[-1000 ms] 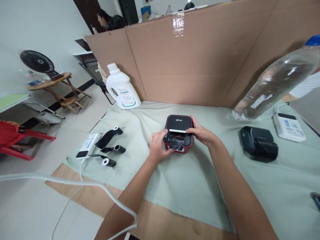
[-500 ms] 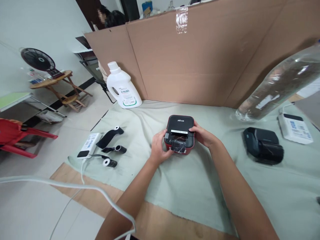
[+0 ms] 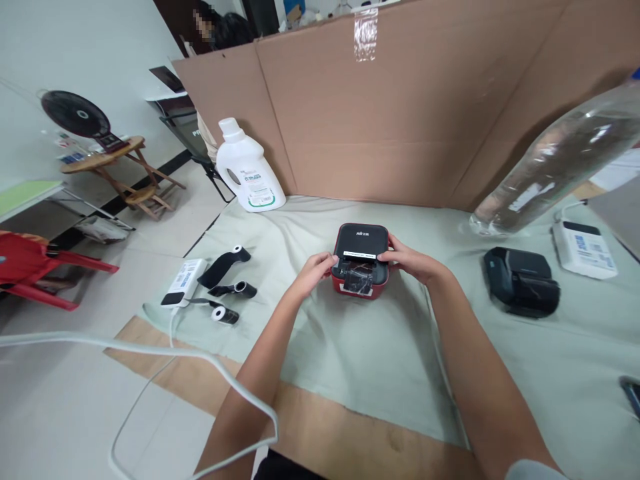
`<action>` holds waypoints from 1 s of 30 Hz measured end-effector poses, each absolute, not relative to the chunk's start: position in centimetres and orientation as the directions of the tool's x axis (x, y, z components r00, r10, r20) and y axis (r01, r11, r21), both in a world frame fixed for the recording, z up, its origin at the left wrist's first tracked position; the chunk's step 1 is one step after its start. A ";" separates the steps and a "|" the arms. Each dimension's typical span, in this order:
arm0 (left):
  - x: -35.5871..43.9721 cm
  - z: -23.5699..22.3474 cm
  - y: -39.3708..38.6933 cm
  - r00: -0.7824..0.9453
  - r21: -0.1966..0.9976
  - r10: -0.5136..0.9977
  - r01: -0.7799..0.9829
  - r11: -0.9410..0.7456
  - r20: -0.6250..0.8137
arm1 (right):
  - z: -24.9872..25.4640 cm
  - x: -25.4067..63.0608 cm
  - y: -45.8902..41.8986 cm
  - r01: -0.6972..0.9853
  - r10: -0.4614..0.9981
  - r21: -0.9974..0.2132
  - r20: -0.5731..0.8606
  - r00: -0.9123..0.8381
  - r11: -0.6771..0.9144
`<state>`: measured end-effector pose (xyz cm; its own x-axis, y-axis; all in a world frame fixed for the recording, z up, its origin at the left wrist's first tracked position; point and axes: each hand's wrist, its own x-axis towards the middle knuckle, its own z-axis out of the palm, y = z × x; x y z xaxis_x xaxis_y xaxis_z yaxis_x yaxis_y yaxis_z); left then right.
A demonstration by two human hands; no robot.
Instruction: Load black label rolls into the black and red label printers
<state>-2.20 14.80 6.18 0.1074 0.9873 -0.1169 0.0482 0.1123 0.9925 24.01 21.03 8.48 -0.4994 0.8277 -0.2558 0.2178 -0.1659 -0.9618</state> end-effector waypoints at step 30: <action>-2.4 6.7 16.9 0.167 0.876 0.877 -0.104 0.471 -0.451 | 6.9 24.3 21.4 0.099 0.737 -0.912 -0.382 -0.558 -0.398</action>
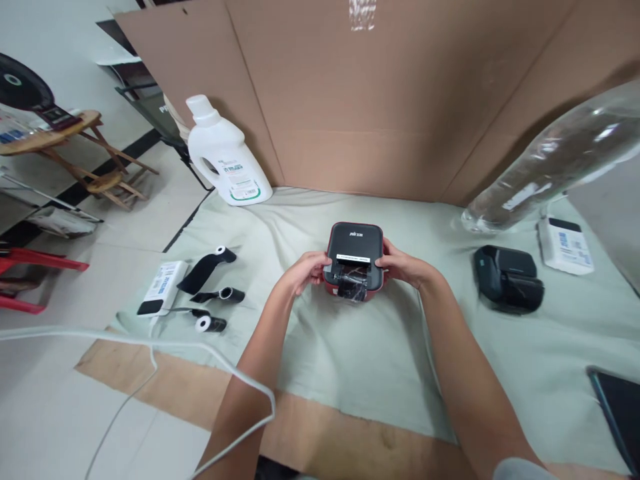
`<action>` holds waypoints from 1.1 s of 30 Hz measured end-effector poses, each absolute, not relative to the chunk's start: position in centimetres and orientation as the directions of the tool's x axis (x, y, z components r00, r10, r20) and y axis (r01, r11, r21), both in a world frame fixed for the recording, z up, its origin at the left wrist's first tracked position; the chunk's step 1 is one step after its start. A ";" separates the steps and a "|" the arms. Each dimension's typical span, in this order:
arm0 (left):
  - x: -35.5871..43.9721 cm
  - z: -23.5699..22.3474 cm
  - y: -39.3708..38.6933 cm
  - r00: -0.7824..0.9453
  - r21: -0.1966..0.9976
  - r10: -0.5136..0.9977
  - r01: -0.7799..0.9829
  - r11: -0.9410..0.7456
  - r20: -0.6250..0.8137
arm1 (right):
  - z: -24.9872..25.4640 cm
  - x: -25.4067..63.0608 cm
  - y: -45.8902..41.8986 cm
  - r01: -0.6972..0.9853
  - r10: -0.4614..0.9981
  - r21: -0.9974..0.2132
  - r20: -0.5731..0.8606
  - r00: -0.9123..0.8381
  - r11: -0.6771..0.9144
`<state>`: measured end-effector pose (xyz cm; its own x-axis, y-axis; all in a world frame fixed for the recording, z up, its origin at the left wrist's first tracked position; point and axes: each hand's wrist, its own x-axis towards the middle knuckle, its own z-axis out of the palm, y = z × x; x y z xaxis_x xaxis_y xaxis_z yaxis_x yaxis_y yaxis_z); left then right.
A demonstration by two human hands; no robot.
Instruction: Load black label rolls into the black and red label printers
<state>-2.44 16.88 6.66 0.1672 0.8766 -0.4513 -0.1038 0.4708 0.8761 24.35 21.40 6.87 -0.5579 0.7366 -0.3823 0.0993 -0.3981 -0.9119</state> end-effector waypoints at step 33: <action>-1.7 5.1 15.8 0.076 0.949 0.951 -0.076 0.306 -0.301 | 7.2 23.6 18.8 0.028 0.813 -0.959 -0.254 -0.524 -0.282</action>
<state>-1.69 15.80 5.14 0.0762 0.9506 -0.3008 -0.0759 0.3063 0.9489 23.56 18.81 7.22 -0.5240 0.8129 -0.2540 0.0277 -0.2819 -0.9591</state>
